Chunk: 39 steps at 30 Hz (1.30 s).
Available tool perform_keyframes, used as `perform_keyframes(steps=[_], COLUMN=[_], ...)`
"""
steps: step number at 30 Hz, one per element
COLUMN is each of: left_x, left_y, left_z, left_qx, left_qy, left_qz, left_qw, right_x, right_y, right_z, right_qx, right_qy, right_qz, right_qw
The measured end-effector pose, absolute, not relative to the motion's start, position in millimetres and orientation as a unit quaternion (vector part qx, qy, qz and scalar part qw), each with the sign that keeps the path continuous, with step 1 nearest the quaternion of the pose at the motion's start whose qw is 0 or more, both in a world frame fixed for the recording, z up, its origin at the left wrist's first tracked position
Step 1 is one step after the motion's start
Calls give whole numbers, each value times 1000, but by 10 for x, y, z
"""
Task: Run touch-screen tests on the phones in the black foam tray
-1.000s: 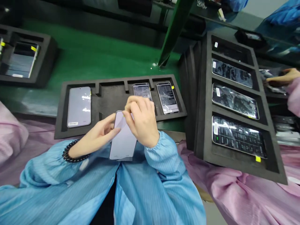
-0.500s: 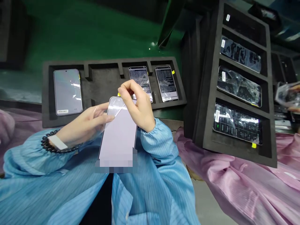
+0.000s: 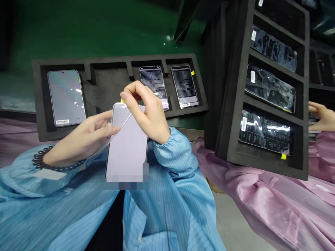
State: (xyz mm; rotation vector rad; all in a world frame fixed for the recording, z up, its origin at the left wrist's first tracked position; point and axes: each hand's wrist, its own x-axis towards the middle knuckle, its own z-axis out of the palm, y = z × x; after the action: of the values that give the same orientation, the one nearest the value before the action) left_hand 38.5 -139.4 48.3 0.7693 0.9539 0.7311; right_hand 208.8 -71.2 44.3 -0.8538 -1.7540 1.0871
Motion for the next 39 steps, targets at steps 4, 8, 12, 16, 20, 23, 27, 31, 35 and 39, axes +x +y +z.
perform_keyframes(steps=[4, 8, 12, 16, 20, 23, 27, 31, 35, 39], left_x=[378, 395, 288, -42, -295, -262, -60, 79, 141, 165], left_y=[-1399, -1407, -1320, -1084, -877, -876, -1015, -1096, -1100, -1139], left_z=[462, 464, 517, 507, 504, 557, 605, 559, 461, 418], left_qx=[348, 349, 346, 354, 348, 353, 392, 421, 432, 430], left_qy=[439, 449, 514, 576, 594, 598, 573, 546, 546, 535], left_qz=[347, 349, 364, 409, 451, 437, 391, 382, 375, 360], left_qw=[752, 745, 695, 613, 568, 571, 605, 616, 612, 631], right_x=[2075, 2091, 2243, 2483, 2551, 2457, 2317, 2272, 2256, 2286], right_y=[-698, -664, -556, -385, -333, -414, -510, -549, -594, -594], right_z=[425, 444, 475, 331, 162, 195, 350, 443, 470, 398], right_qx=[-360, -352, -316, -371, -426, -392, -405, -386, -366, -454], right_qy=[-710, -719, -694, -694, -705, -747, -777, -818, -811, -764], right_qz=[433, 436, 460, 388, 329, 303, 246, 213, 179, 147], right_qw=[422, 412, 455, 480, 462, 444, 415, 370, 419, 434])
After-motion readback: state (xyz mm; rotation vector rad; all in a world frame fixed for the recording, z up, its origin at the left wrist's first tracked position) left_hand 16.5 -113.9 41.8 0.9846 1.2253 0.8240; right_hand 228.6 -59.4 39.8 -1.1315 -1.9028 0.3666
